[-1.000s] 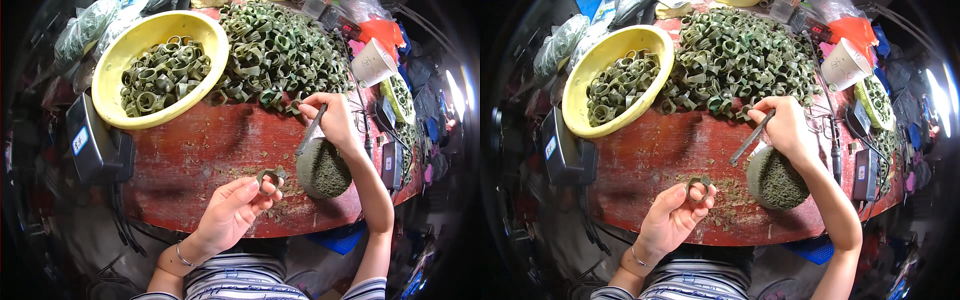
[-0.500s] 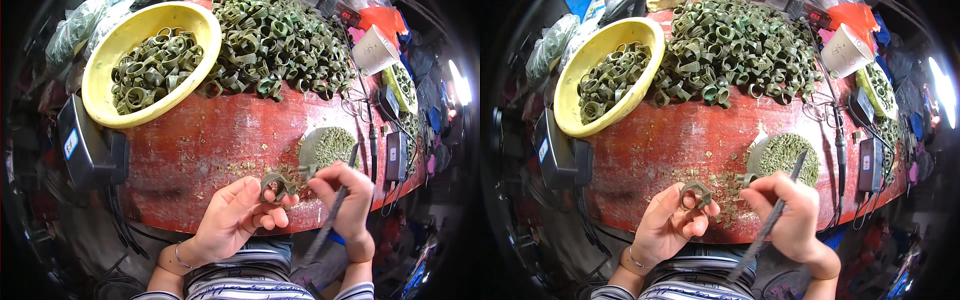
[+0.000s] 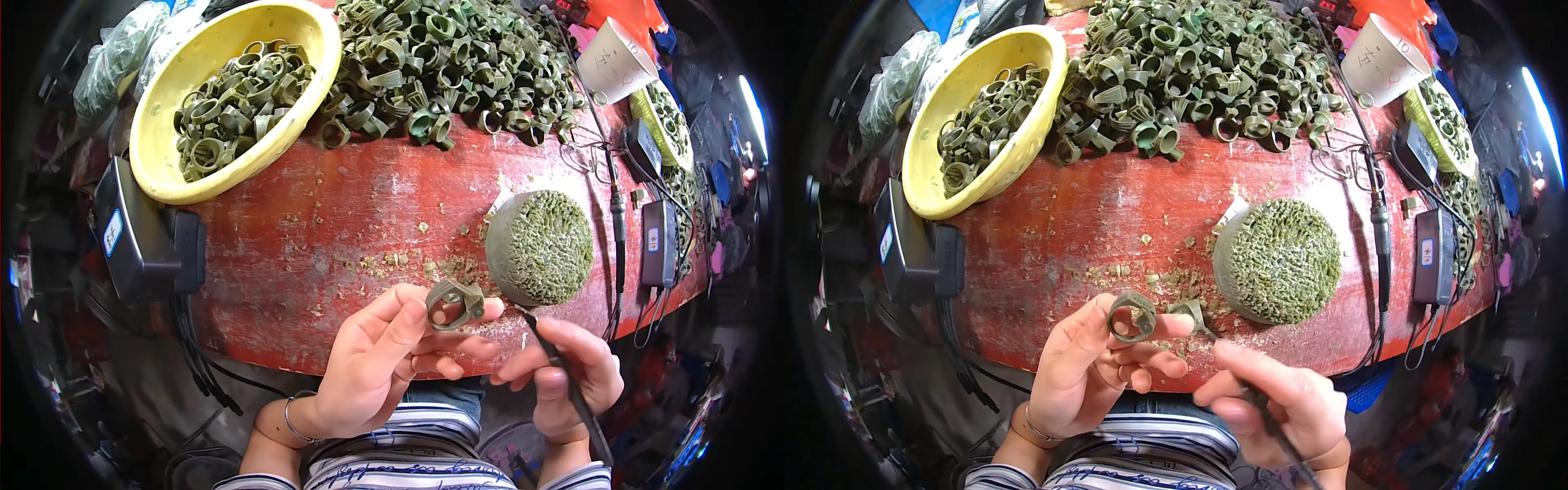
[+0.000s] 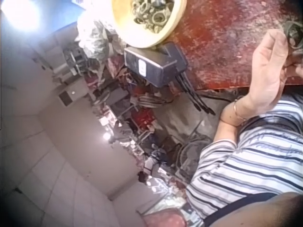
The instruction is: Using a soldering tool to melt and fuse green plastic ring components at a workstation.
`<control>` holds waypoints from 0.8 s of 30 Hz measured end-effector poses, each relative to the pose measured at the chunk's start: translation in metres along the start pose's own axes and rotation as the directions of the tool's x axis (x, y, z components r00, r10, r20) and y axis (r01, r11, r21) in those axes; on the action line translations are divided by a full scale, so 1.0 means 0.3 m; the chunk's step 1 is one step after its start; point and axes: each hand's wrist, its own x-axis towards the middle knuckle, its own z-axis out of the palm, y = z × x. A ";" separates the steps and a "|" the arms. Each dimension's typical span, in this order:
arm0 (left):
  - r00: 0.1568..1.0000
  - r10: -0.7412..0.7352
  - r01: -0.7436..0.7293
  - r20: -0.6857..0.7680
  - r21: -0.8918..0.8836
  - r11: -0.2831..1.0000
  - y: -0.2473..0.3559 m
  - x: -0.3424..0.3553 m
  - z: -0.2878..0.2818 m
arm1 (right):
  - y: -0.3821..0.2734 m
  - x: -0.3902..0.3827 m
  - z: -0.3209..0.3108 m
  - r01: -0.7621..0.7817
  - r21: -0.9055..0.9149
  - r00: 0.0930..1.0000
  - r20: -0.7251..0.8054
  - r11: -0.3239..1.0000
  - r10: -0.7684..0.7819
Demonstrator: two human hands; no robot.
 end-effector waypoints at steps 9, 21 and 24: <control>0.999 0.020 -0.021 0.043 0.038 0.999 -0.028 0.000 0.011 | 0.025 0.009 0.002 0.185 0.038 0.971 0.148 0.982 -0.189; 0.996 0.084 -0.082 0.031 -0.059 0.995 -0.029 0.015 -0.036 | 0.060 -0.031 -0.025 0.186 -0.123 0.980 -0.045 0.975 -0.193; 0.985 0.146 -0.126 0.087 -0.206 0.970 -0.032 0.026 -0.086 | 0.087 -0.006 -0.014 0.227 -0.488 0.958 -0.045 0.843 -0.284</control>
